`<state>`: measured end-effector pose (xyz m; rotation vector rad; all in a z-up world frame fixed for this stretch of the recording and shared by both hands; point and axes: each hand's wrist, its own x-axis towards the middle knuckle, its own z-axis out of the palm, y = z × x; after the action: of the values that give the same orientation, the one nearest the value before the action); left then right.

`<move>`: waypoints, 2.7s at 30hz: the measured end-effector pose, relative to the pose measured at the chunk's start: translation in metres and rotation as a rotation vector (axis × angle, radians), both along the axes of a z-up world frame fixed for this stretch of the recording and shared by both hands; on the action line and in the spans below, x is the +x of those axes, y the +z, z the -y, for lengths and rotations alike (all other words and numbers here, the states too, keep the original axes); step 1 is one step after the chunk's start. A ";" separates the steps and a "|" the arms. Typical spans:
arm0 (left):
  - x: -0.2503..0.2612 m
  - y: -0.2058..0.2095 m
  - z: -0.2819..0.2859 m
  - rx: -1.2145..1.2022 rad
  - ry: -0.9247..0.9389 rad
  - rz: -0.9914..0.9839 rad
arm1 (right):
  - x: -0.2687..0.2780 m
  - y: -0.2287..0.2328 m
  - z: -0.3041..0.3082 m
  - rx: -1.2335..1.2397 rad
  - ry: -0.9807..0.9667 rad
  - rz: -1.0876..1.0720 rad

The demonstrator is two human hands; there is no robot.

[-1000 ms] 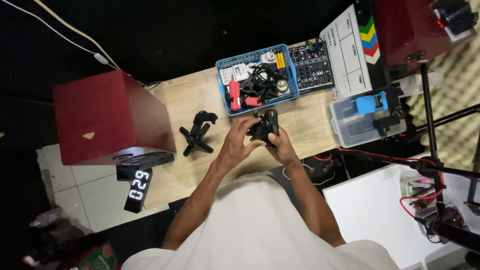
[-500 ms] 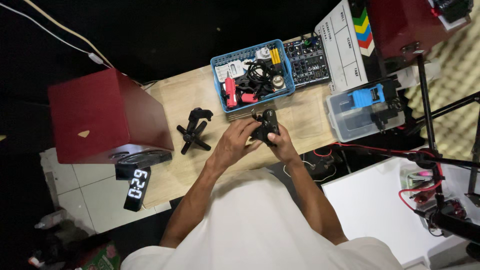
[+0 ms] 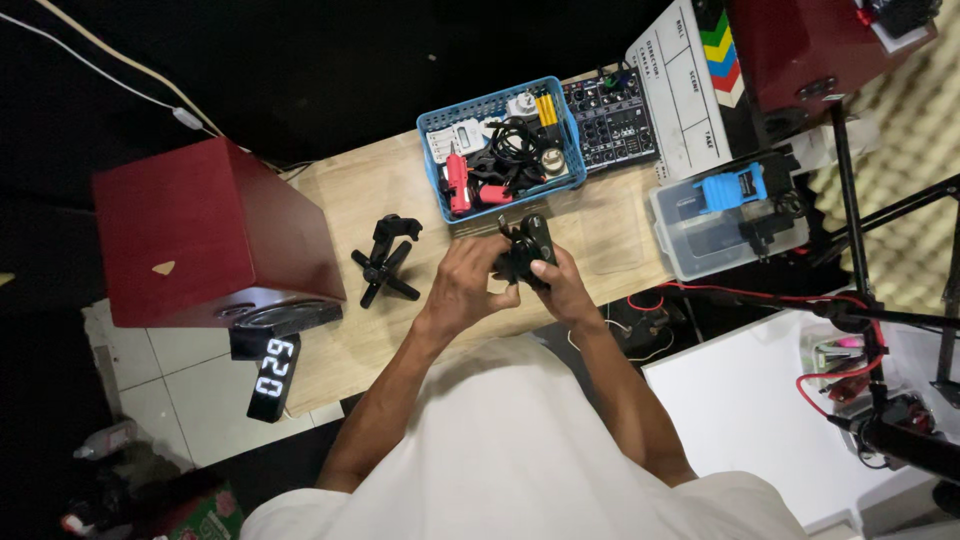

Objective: The person picks up a small blue component, places it into a clear plastic container, and then removes a small black electronic device and its cable to connect a plug into the device by hand.

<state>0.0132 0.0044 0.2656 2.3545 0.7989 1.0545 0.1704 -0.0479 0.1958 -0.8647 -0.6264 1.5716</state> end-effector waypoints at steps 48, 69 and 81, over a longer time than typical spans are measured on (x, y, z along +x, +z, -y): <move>-0.006 0.022 0.035 -0.471 0.329 0.318 | 0.017 0.071 0.010 0.253 0.206 0.338; -0.003 0.029 0.054 -0.290 0.269 0.464 | 0.025 0.098 0.014 0.480 0.318 0.564; -0.001 0.045 0.070 -0.182 0.519 0.381 | 0.016 0.108 0.002 0.715 0.327 0.586</move>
<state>0.0124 -0.0656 0.3102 1.7501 1.3203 1.5027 0.1866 -0.0503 0.3034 -0.6746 -1.6981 1.2034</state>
